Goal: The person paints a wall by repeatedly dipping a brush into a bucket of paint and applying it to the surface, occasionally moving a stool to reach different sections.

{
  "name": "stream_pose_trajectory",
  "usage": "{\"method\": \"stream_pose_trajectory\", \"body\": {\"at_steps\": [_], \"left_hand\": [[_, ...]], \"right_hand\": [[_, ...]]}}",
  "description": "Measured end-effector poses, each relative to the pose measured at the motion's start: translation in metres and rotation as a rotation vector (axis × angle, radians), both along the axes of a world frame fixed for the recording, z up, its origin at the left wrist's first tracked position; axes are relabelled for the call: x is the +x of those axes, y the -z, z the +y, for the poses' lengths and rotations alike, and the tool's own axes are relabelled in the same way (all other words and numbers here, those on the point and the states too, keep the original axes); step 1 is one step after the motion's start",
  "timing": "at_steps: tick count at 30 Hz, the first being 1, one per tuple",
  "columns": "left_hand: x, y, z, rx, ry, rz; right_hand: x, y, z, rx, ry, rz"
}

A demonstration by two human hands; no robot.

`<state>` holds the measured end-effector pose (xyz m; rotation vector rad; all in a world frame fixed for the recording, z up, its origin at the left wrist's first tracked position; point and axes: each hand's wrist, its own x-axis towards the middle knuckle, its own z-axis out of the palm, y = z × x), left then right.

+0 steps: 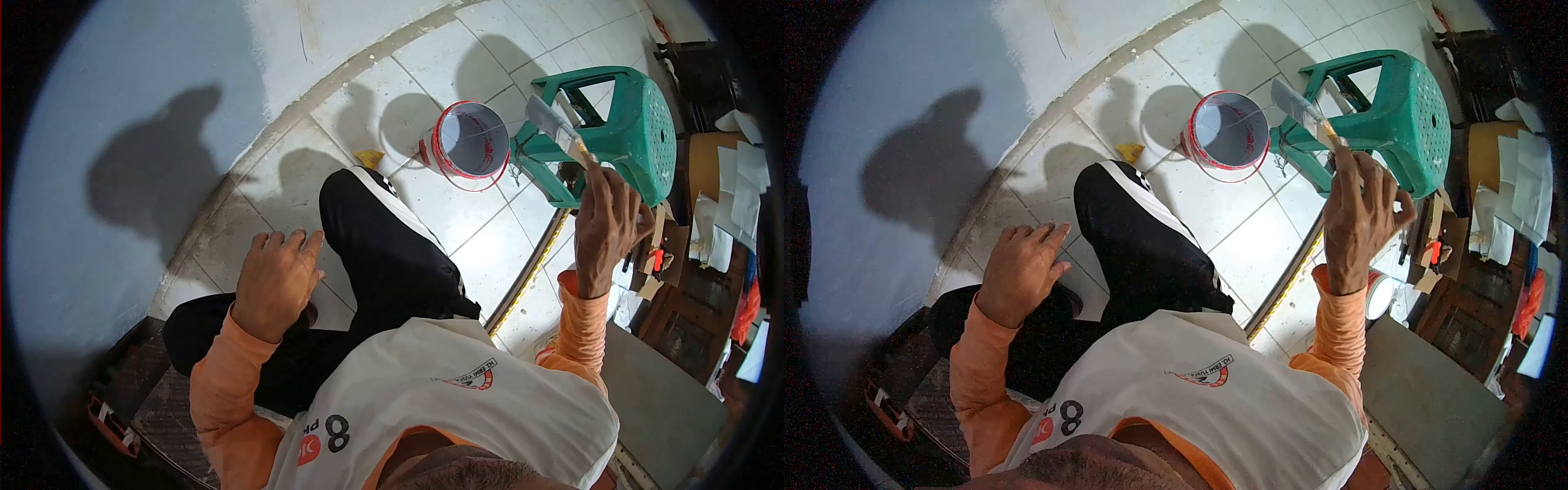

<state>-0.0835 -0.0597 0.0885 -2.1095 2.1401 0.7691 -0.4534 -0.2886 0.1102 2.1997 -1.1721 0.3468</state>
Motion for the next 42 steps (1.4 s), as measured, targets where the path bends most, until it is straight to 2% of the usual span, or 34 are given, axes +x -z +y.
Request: {"method": "stream_pose_trajectory", "body": {"at_steps": [6,23,26,28,29,30,31,32,36,40,42], "left_hand": [[0.004,0.005,0.000,-0.045,0.028,0.027],[0.008,-0.001,-0.005,0.037,-0.023,0.029],[0.007,-0.004,-0.003,0.054,-0.052,0.013],[0.007,0.000,0.002,0.028,-0.038,-0.022],[0.005,0.002,0.005,-0.005,-0.022,-0.052],[0.004,0.003,0.005,-0.001,-0.035,-0.051],[0.003,0.002,0.003,-0.003,-0.047,-0.037],[0.000,-0.001,0.005,0.007,-0.043,-0.018],[-0.006,-0.001,0.009,0.056,-0.037,-0.047],[-0.004,0.001,0.011,-0.002,-0.035,-0.088],[-0.003,0.004,0.012,0.003,-0.057,-0.116]], "right_hand": [[-0.001,-0.028,0.012,-0.065,0.008,-0.059],[-0.012,-0.045,0.018,-0.142,0.022,-0.081],[-0.004,-0.026,0.017,-0.067,0.033,-0.126],[0.002,0.017,0.007,-0.006,-0.025,-0.165],[0.002,0.062,-0.007,0.030,-0.091,-0.205],[0.016,0.100,-0.018,0.101,-0.107,-0.126],[0.017,0.150,-0.030,0.308,-0.113,-0.107],[0.018,0.186,-0.039,0.298,-0.159,-0.035],[0.025,0.191,-0.046,0.281,-0.129,-0.006],[0.031,0.154,-0.035,0.245,-0.129,-0.028],[0.036,0.171,-0.041,0.201,-0.151,-0.039]]}}
